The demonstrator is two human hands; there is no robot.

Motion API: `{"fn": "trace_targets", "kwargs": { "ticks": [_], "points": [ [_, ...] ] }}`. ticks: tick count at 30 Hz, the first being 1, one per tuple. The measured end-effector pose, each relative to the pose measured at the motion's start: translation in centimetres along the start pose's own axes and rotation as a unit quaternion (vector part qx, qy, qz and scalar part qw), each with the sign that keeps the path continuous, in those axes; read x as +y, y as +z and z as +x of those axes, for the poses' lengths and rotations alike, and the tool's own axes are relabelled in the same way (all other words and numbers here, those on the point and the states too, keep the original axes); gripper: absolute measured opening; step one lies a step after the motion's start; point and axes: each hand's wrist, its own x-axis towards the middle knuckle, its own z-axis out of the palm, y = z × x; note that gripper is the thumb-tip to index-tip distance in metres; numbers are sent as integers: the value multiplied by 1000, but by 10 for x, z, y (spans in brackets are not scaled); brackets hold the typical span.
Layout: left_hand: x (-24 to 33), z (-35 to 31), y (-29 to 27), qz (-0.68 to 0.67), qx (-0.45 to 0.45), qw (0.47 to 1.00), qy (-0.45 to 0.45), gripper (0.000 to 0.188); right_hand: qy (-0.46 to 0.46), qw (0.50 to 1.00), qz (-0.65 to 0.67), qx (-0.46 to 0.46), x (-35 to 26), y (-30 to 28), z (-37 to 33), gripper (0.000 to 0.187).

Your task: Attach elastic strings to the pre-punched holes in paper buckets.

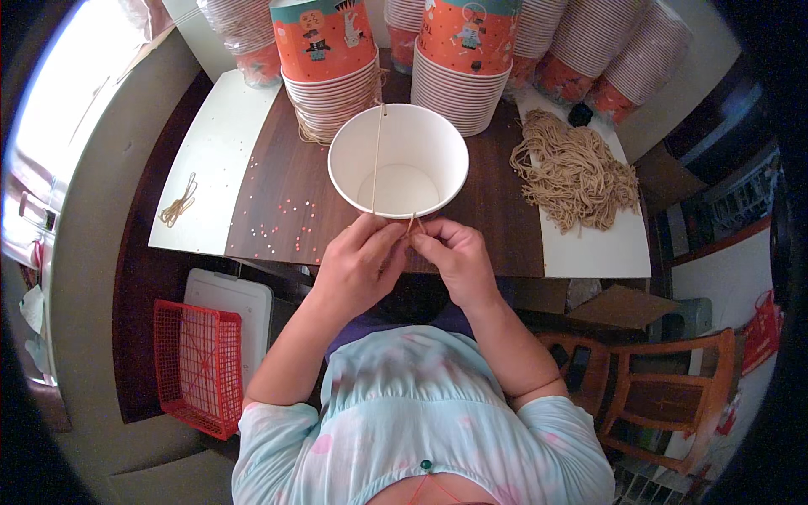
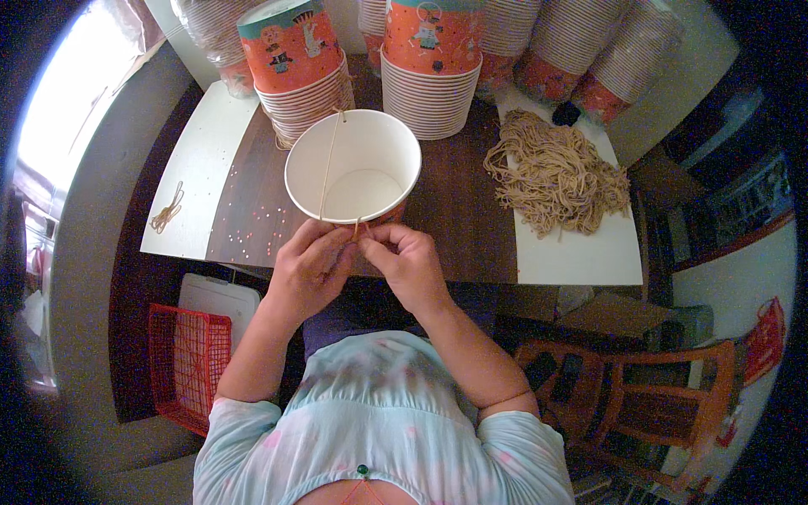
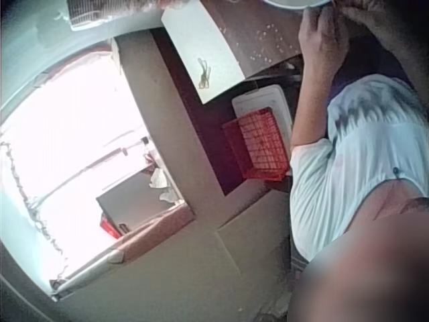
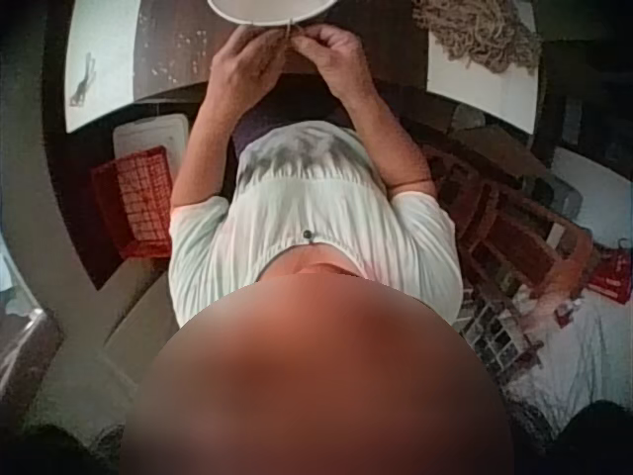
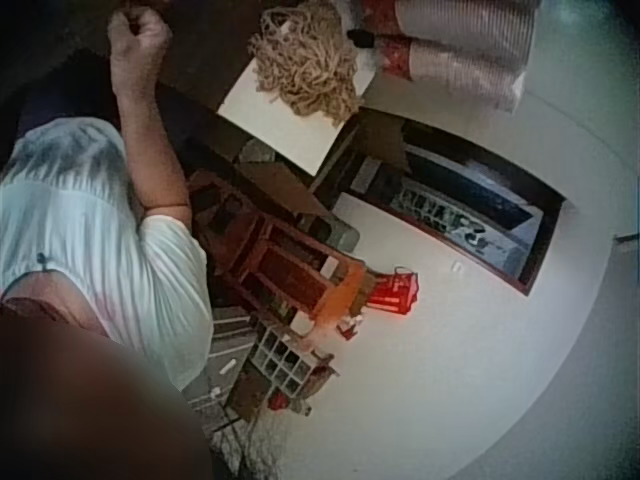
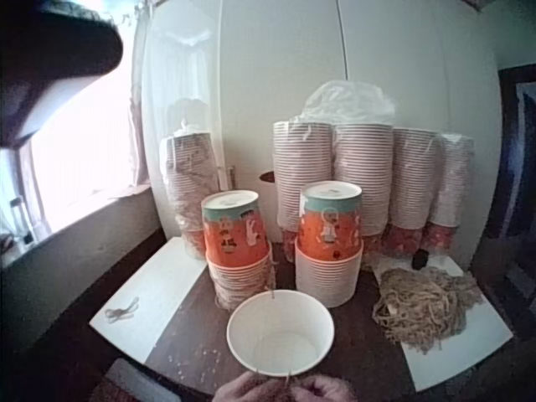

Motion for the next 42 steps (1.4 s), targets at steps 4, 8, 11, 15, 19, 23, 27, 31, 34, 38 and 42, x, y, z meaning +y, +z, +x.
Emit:
{"fn": "trace_targets", "kwargs": {
  "ticks": [4, 8, 11, 15, 19, 23, 27, 31, 34, 38, 42],
  "points": [
    [-4, -1, 1, 8, -1, 1000, 17, 21, -7, 1000, -13, -9, 0, -2, 0, 14],
    [-2, 0, 1, 7, 7, 1000, 14, 21, -3, 1000, -20, 0, -5, -1, 0, 13],
    [0, 1, 1, 5, 10, 1000, 3, 21, -11, 1000, -22, -1, -5, -2, 1, 13],
    [3, 2, 1, -3, 16, 1000, 0, 20, -5, 1000, -24, -7, -4, -3, 0, 12],
    [2, 1, 3, -3, 23, 1000, 6, 20, -9, 1000, -16, -14, 0, -3, 0, 12],
    [-4, 0, 6, 10, 25, 1000, 7, 20, -4, 1000, -12, -15, 0, -3, 1, 12],
    [-2, 1, 2, 23, 20, 999, 8, 19, -10, 999, -33, -6, -7, -1, 2, 13],
    [-4, 1, 2, 24, 6, 1000, 3, 19, -17, 999, -37, 6, -6, -3, 5, 13],
    [-2, 2, -2, 7, -18, 1000, -2, 19, -23, 999, -47, 7, -3, -6, 6, 13],
    [0, 1, -6, 1, -27, 1000, -6, 19, -19, 999, -39, 8, -7, -4, 4, 13],
    [-2, -2, -5, 16, -22, 1000, -4, 19, -3, 999, -38, 8, -8, -4, 2, 14]
  ]
}}
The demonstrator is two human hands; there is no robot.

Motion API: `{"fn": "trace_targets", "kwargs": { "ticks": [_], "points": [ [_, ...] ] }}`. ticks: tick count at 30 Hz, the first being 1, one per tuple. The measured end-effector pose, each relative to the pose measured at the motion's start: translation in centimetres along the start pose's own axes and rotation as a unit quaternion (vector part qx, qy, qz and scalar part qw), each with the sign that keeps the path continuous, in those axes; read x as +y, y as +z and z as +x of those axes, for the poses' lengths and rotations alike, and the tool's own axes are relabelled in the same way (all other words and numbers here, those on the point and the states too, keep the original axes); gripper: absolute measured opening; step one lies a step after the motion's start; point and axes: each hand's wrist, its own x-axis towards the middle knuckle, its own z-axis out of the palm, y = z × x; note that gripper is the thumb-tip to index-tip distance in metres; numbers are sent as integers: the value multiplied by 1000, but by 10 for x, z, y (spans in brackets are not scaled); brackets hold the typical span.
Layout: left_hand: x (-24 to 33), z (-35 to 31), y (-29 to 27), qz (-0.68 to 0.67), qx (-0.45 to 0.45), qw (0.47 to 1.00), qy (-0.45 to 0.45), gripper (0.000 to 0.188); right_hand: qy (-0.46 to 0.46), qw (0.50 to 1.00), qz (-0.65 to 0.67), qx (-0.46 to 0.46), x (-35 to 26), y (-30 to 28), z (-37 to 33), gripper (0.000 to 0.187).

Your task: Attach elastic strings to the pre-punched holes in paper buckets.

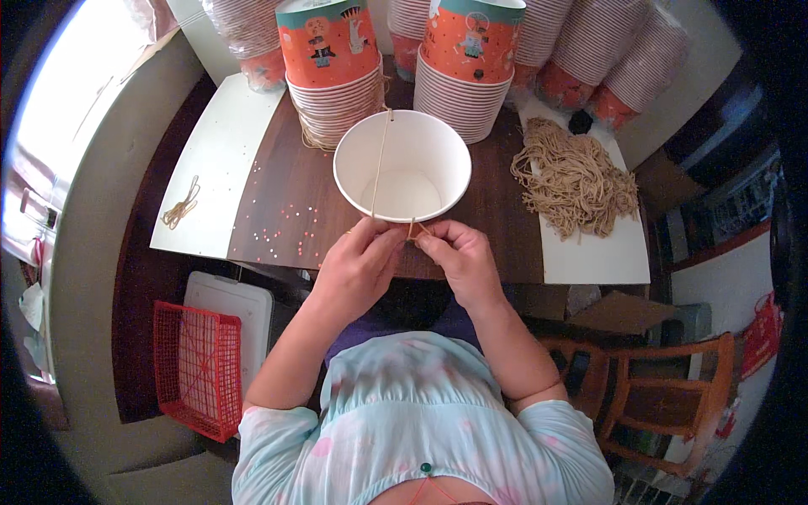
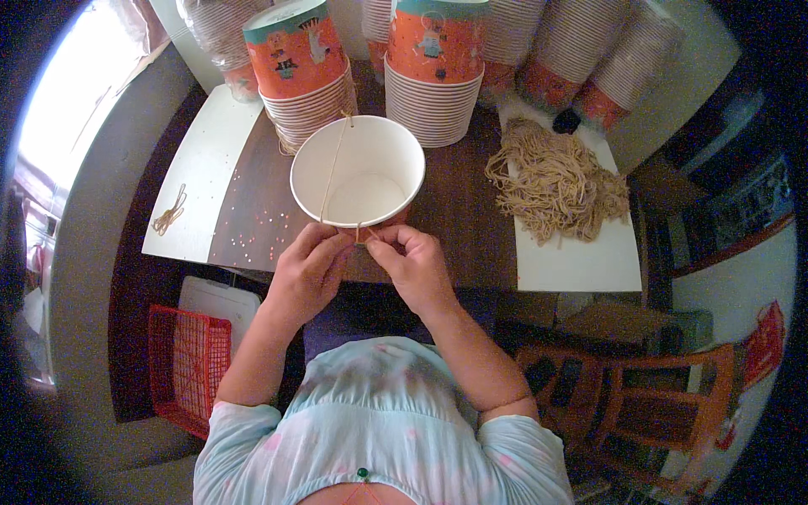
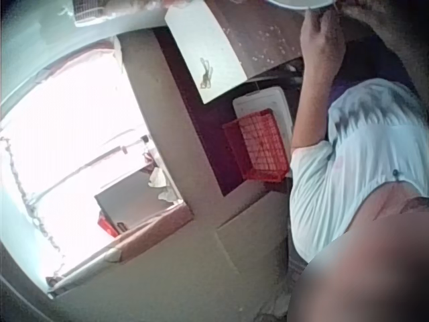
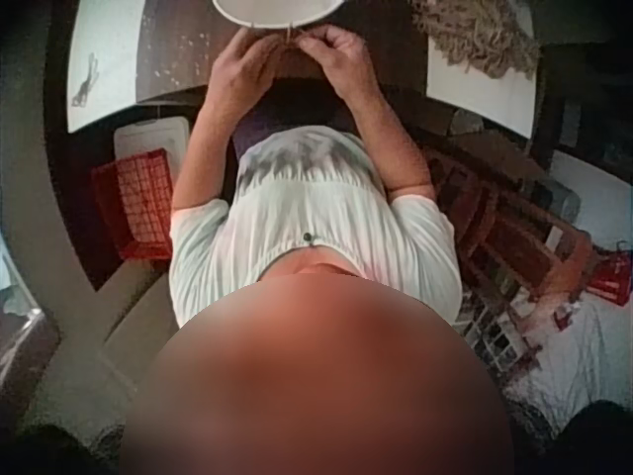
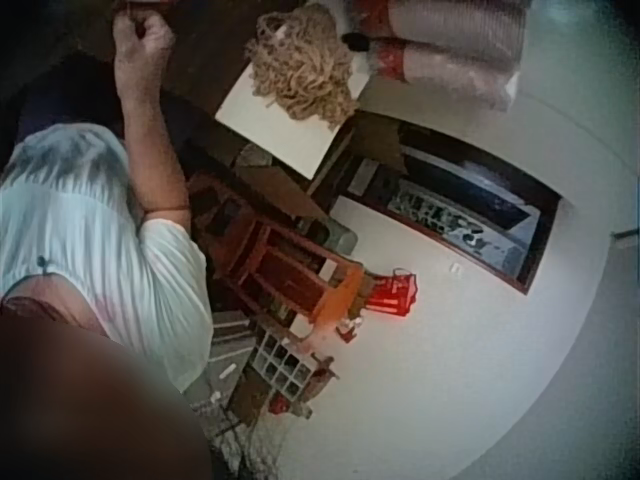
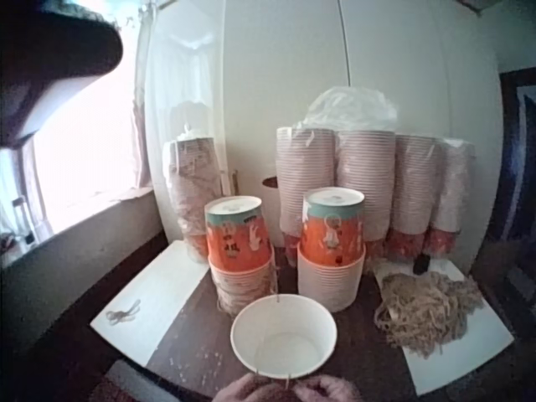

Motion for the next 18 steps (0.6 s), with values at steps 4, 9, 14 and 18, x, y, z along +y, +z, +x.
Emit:
{"fn": "trace_targets", "kwargs": {
  "ticks": [4, 9, 14, 18],
  "points": [
    [-2, 0, 1, 26, 0, 1000, 11, 21, -12, 1000, -24, 10, 3, -1, 1, 16],
    [-8, -2, 2, 49, -1, 998, 40, 28, -19, 999, -47, 16, 1, 0, 5, 17],
    [-8, -4, 2, 34, -2, 999, 27, 27, -38, 998, -49, 29, -1, 2, 5, 16],
    [-10, -7, 1, 3, -35, 999, -19, 26, -33, 998, -45, 33, -1, 1, 5, 15]
  ]
}}
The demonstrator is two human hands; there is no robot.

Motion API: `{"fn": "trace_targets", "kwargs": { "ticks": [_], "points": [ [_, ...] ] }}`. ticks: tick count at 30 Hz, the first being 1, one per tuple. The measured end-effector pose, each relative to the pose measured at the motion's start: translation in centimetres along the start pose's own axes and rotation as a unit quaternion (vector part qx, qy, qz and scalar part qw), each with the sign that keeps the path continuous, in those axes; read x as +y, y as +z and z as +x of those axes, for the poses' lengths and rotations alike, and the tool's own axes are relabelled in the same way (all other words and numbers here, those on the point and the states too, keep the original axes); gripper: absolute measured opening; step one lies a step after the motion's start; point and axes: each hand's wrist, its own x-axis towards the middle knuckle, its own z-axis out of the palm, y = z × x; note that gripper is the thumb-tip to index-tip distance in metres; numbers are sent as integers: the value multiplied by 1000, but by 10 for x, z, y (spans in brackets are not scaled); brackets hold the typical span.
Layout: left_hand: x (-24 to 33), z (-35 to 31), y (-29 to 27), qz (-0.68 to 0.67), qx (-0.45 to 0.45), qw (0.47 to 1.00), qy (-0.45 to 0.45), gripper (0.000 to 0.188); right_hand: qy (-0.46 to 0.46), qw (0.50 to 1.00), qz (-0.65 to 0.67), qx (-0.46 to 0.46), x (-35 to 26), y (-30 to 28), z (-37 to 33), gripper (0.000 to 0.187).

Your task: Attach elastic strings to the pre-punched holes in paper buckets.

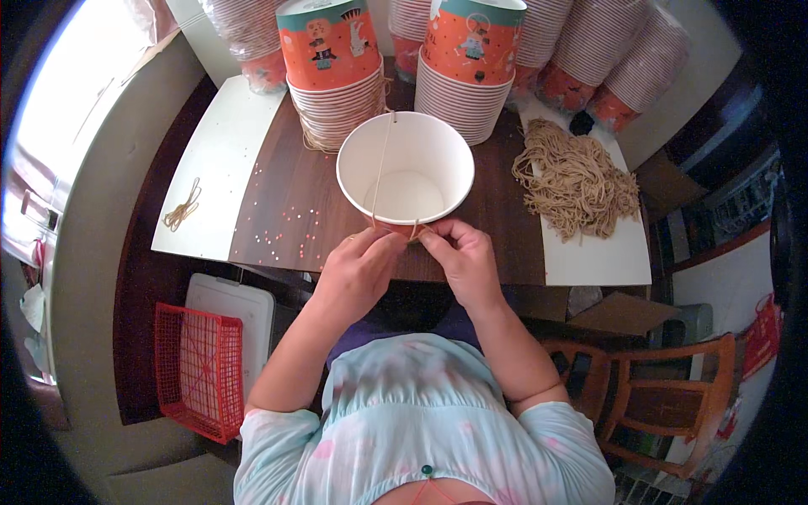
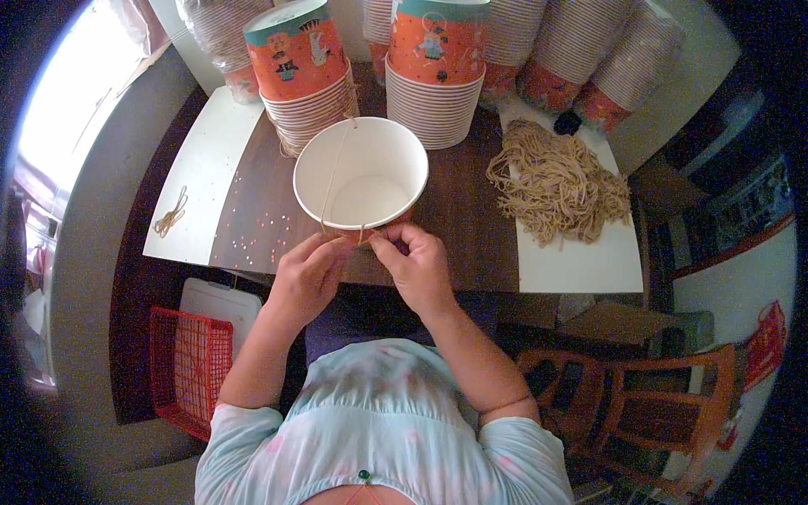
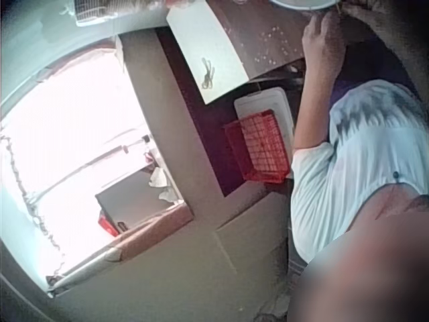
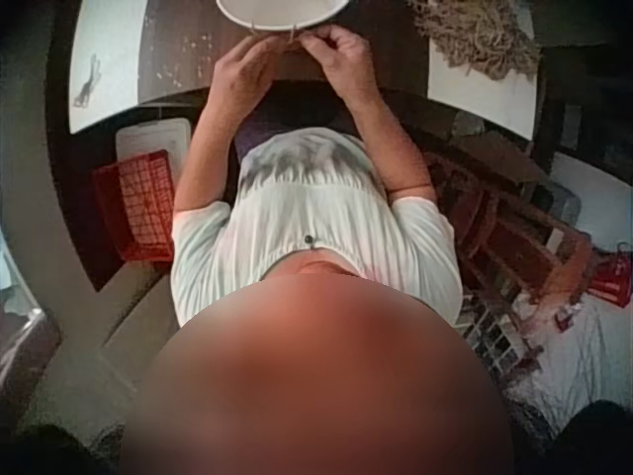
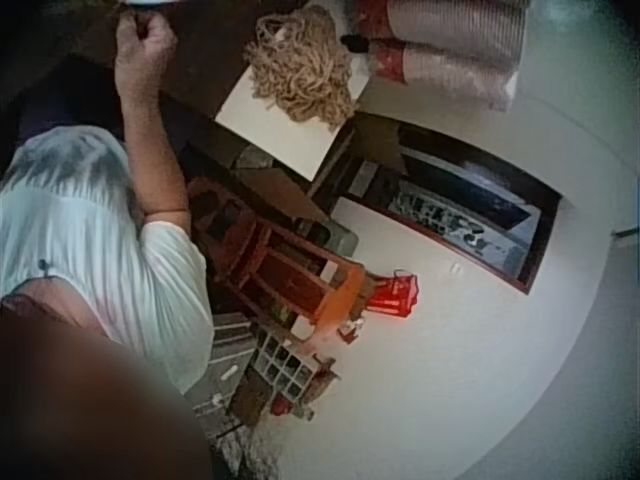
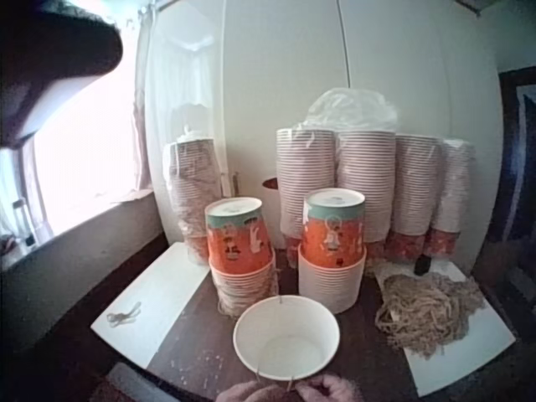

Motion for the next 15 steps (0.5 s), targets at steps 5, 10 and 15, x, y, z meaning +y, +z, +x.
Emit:
{"fn": "trace_targets", "kwargs": {
  "ticks": [5, 10, 15],
  "points": [
    [0, -2, -3, 4, 15, 1000, 15, 23, 28, 989, -145, 4, -21, -3, -13, 17],
    [12, 3, -13, 10, -6, 1000, 18, 22, -410, 827, -383, 46, -29, 1, -15, 39],
    [24, 12, -24, 4, 3, 1000, 30, 21, -485, 791, -373, 18, -28, 9, 0, 28]
  ]
}}
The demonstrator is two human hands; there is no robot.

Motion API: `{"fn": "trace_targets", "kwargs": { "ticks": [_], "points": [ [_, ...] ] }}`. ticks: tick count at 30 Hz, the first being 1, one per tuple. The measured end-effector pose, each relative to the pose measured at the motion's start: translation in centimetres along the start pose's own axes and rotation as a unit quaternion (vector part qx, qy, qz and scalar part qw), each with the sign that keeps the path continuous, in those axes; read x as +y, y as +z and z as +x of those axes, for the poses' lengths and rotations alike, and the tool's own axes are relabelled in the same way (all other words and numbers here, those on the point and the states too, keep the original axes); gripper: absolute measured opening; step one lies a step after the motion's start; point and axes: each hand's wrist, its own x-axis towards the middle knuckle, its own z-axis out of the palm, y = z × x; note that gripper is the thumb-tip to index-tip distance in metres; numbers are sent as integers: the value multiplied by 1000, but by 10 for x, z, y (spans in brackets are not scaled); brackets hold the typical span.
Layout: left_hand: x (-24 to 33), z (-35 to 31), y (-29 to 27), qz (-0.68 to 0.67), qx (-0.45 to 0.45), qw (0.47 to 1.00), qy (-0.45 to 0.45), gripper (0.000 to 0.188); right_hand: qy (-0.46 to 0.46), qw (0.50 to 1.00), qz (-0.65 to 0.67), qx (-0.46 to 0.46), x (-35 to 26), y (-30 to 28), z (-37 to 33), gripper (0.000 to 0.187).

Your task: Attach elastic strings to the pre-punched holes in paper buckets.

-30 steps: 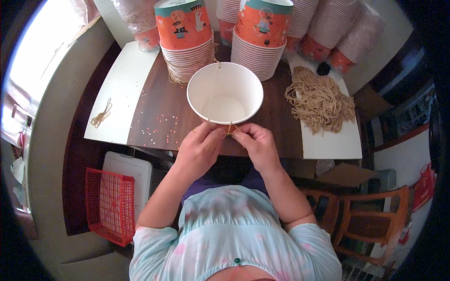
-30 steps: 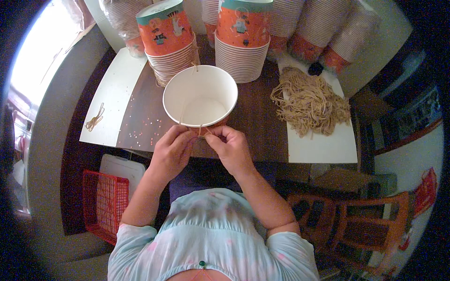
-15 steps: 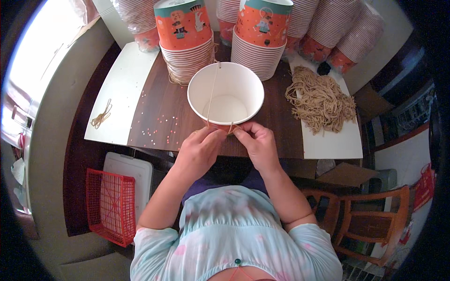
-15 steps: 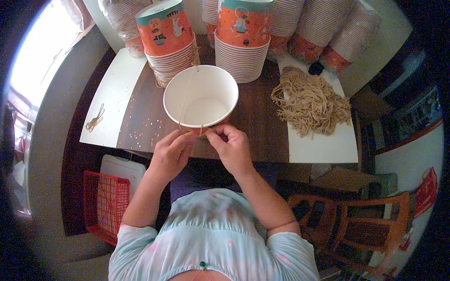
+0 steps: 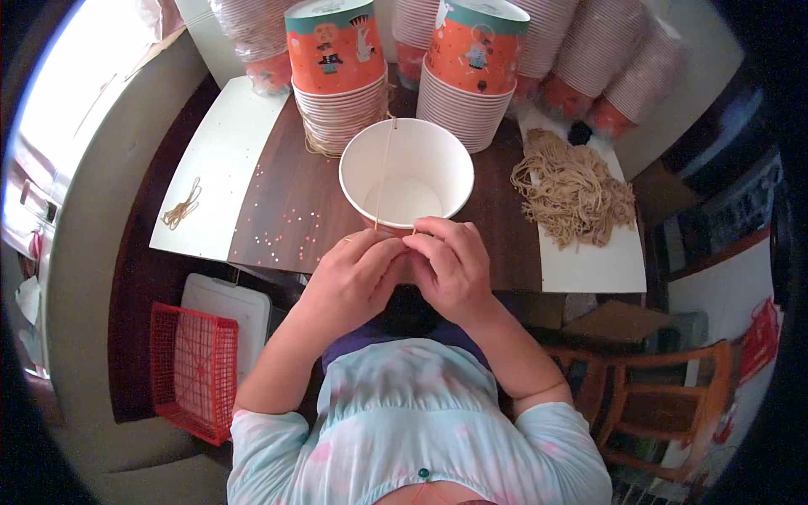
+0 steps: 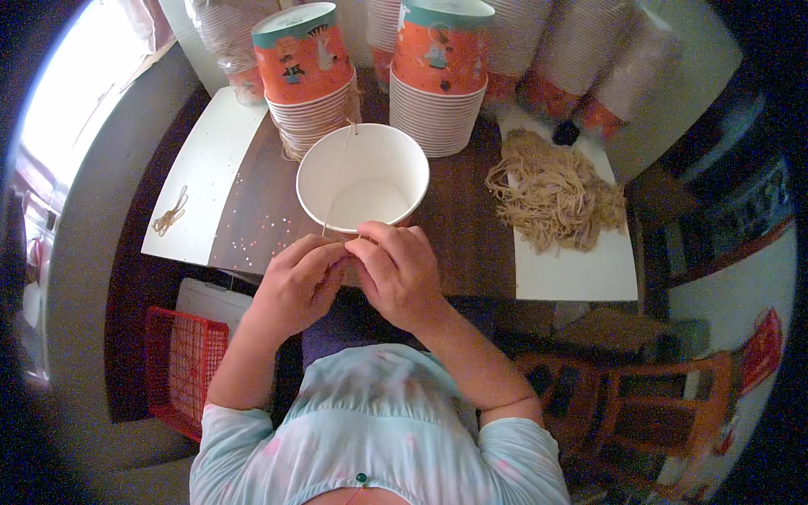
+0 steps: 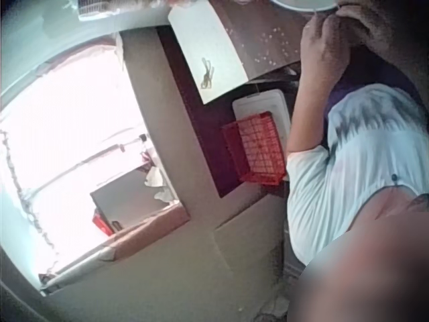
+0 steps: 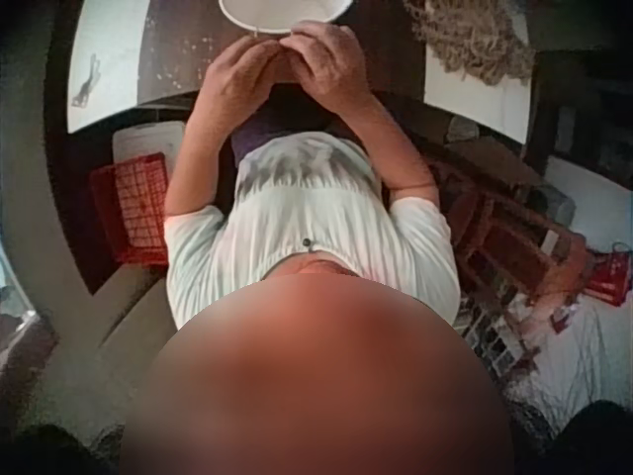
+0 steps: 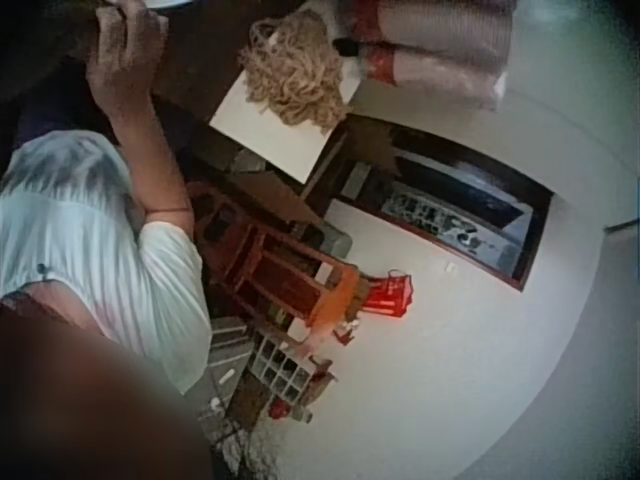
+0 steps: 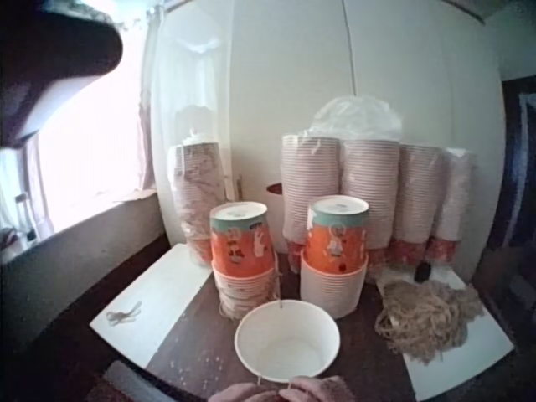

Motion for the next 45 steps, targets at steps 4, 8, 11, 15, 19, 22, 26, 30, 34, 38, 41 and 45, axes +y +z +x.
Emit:
{"fn": "trace_targets", "kwargs": {
  "ticks": [4, 8, 11, 15, 19, 22, 26, 30, 34, 38, 41, 45],
  "points": [
    [1, 2, -9, -12, -1, 1000, -6, 19, -9, 1000, -1, 8, 2, 4, 0, 26],
    [-4, 3, -11, -5, 2, 1000, -2, 16, 3, 1000, -10, -1, 0, 5, -4, 23],
    [-2, 4, -12, -37, 0, 999, -12, 12, 7, 1000, -10, 3, -2, 6, -4, 22],
    [-7, 4, -14, -159, -32, 985, -55, 7, 23, 999, -15, 20, -2, 6, -7, 23],
    [-5, 4, -22, -320, -73, 939, -104, 2, 26, 999, -13, 37, 5, 7, -10, 23],
    [-15, -2, -16, -411, -42, 907, -74, 4, 13, 999, 0, 38, 7, 7, -7, 20],
    [-19, -10, -17, -522, -58, 839, -140, 6, 5, 1000, 10, 19, 6, 3, -3, 21],
    [-21, -8, -11, -569, -45, 806, -157, 11, 9, 1000, 11, 12, 9, 5, 2, 21],
    [-22, -5, -10, -565, -39, 806, -171, 14, 26, 999, 16, 17, 10, 9, 4, 20],
    [-31, -5, -6, -570, -19, 812, -125, 9, 27, 999, -3, 23, 12, 12, 6, 20],
    [-33, -9, -7, -582, -32, 796, -164, 9, 29, 999, -10, 14, 8, 10, 9, 19],
    [-43, -11, -3, -571, -19, 809, -139, 12, 51, 998, -19, -38, 4, 6, 9, 19]
  ]
}}
